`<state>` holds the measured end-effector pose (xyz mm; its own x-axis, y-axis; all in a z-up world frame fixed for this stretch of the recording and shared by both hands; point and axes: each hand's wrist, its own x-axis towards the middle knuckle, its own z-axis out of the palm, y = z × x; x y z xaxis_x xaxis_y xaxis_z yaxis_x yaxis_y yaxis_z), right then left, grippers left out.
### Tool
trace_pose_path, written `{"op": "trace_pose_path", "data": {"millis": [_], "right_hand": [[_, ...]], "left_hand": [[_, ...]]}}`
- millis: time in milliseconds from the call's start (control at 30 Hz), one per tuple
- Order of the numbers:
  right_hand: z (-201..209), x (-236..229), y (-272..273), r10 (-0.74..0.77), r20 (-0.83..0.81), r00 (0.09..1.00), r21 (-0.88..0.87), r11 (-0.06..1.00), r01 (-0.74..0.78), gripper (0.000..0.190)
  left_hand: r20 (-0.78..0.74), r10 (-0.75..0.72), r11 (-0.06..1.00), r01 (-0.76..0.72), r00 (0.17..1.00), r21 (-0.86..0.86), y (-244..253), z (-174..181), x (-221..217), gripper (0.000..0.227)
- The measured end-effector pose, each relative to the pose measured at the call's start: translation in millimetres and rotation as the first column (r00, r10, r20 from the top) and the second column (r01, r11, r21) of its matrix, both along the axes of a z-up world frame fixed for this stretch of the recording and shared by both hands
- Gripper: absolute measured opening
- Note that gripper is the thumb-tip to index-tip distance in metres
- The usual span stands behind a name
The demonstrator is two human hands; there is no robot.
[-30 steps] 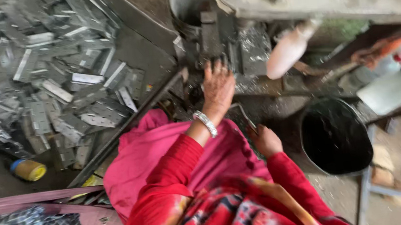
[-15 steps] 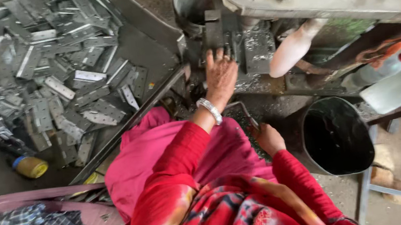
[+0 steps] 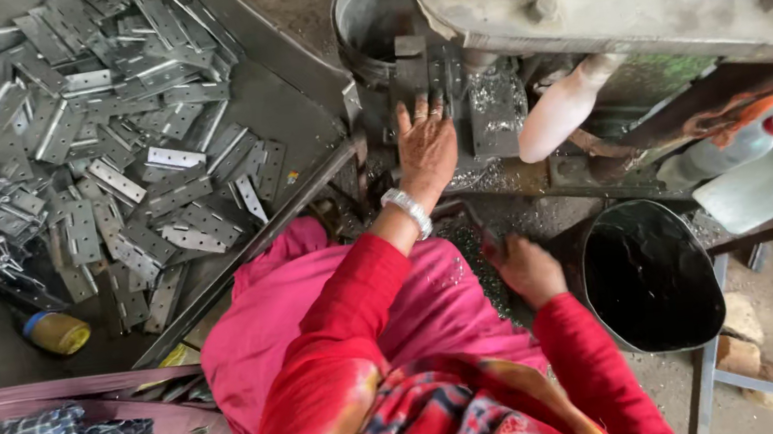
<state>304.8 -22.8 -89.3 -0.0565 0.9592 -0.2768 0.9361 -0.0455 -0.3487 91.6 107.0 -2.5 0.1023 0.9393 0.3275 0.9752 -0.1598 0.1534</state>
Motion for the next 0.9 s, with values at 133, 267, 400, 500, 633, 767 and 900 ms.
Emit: {"op": "trace_pose_path", "data": {"millis": [133, 267, 400, 500, 633, 767, 900], "right_hand": [[-0.7, 9.5, -2.5, 0.078, 0.082, 0.994, 0.148, 0.985, -0.09, 0.059], [-24.5, -5.1, -21.7, -0.022, -0.02, 1.0, 0.076, 0.997, 0.023, 0.052], [-13.9, -7.7, -34.0, -0.078, -0.029, 0.997, 0.062, 0.995, 0.079, 0.054], [27.1, -11.5, -31.1, -0.089, -0.096, 0.991, 0.207, 0.972, 0.108, 0.055], [78.9, -15.3, -23.9, 0.04, -0.188, 0.981, 0.565, 0.821, 0.075, 0.043], [110.7, -21.5, -3.8, 0.104, -0.051, 0.993, 0.687, 0.725, -0.04, 0.039], [125.3, -31.2, -0.3, 0.017, 0.052, 0.998, 0.556, 0.83, -0.043, 0.038]], "left_hand": [[-0.052, 0.067, 0.994, -0.071, 0.996, -0.088, 13.7, 1.5, 10.1, 0.041], [-0.086, 0.112, 0.994, -0.112, 0.99, -0.001, 23.2, 2.1, 16.3, 0.046], [0.143, 0.094, 0.977, -0.119, 0.985, 0.175, -15.2, 9.9, 4.0, 0.05], [0.23, 0.02, 0.983, -0.061, 0.973, 0.174, -73.3, 22.2, -19.9, 0.039], [0.355, -0.035, 0.994, -0.003, 0.934, 0.106, -138.8, 13.2, -94.5, 0.018], [0.048, 0.528, 0.849, -0.529, 0.848, 0.007, -118.0, -14.0, -216.0, 0.036], [0.044, 0.553, 0.832, -0.554, 0.832, 0.024, -76.0, -56.6, -301.6, 0.037]]}}
